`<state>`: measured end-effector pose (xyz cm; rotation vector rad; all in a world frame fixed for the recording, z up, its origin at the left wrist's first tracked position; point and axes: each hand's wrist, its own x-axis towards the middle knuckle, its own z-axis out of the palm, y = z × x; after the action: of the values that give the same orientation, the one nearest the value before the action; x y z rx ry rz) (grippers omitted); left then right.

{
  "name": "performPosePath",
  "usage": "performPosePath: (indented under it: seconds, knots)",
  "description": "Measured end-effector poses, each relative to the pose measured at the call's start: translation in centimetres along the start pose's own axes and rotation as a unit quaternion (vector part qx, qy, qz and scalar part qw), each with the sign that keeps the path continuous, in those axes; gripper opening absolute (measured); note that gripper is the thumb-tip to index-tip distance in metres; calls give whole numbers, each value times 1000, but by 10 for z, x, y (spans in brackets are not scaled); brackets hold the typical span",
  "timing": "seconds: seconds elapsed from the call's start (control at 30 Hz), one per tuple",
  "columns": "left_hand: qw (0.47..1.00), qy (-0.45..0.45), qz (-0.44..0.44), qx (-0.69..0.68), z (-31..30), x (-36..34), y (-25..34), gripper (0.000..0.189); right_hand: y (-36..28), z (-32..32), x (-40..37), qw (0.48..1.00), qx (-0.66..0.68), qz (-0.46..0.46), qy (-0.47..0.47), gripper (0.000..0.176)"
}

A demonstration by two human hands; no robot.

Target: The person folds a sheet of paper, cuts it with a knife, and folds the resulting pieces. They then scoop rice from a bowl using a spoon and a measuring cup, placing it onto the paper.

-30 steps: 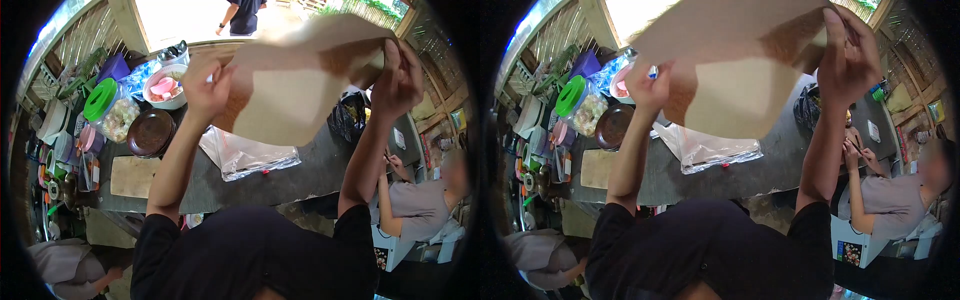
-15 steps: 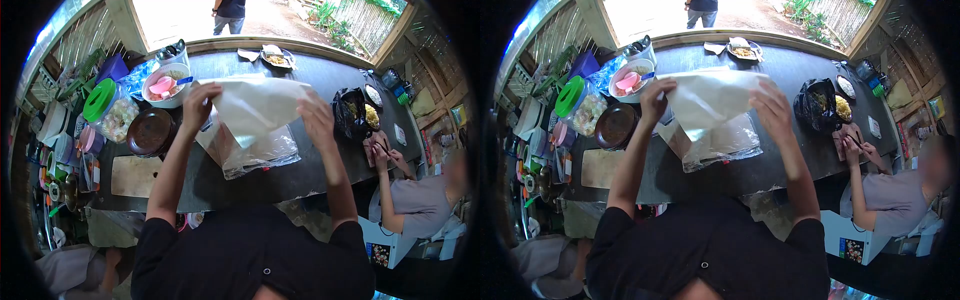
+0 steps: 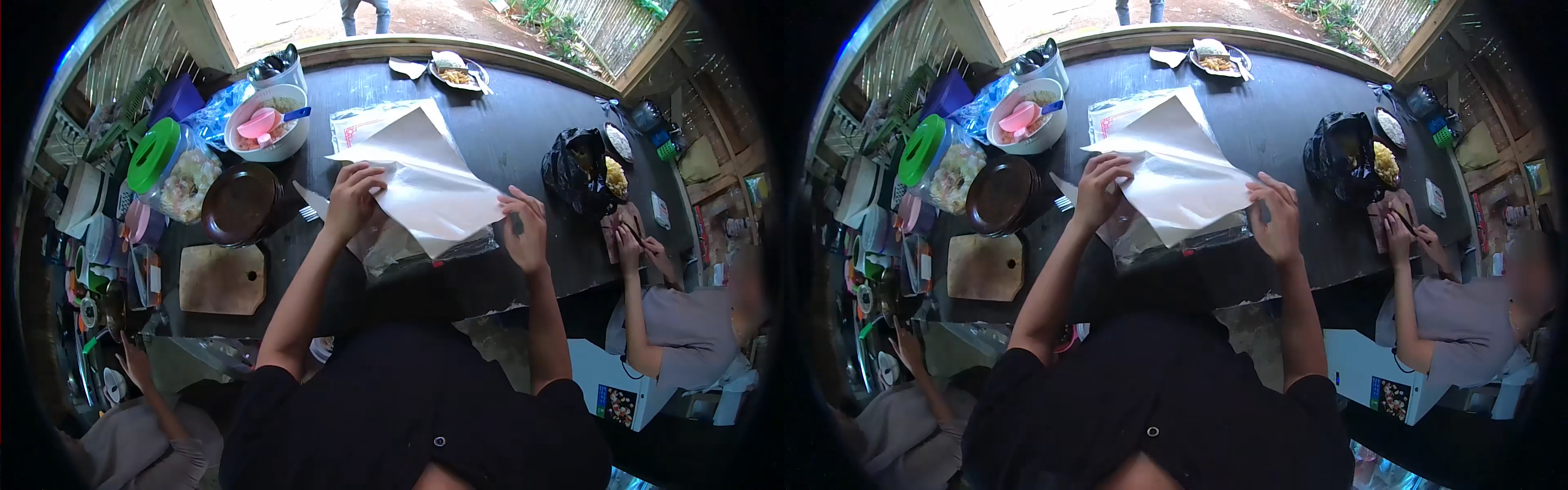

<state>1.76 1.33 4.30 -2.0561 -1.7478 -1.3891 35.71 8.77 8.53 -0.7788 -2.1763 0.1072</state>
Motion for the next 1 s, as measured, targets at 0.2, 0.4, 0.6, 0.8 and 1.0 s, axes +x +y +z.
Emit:
performPosePath:
  seconds: [0.2, 0.4, 0.6, 0.8, 1.0]
  knots:
    - [999, -6, 38, 0, -1, 58, -20, 24, -24, -4, 24, 998, -4, -66, -2, 14]
    - [994, -102, -23, 30, -22, 44, -28, 45, -39, 14, 20, 992, -17, -85, -88, 14]
    - [966, -244, -51, -69, -42, 8, 44, 37, -57, 52, 11, 978, -2, -134, -159, 9]
    - [962, -260, -16, 82, -27, -22, 24, 42, -46, 65, 16, 984, 20, -95, -149, 5]
    - [982, -183, -13, 36, -5, -27, 37, 26, -49, 83, 20, 984, 22, -125, -121, 10]
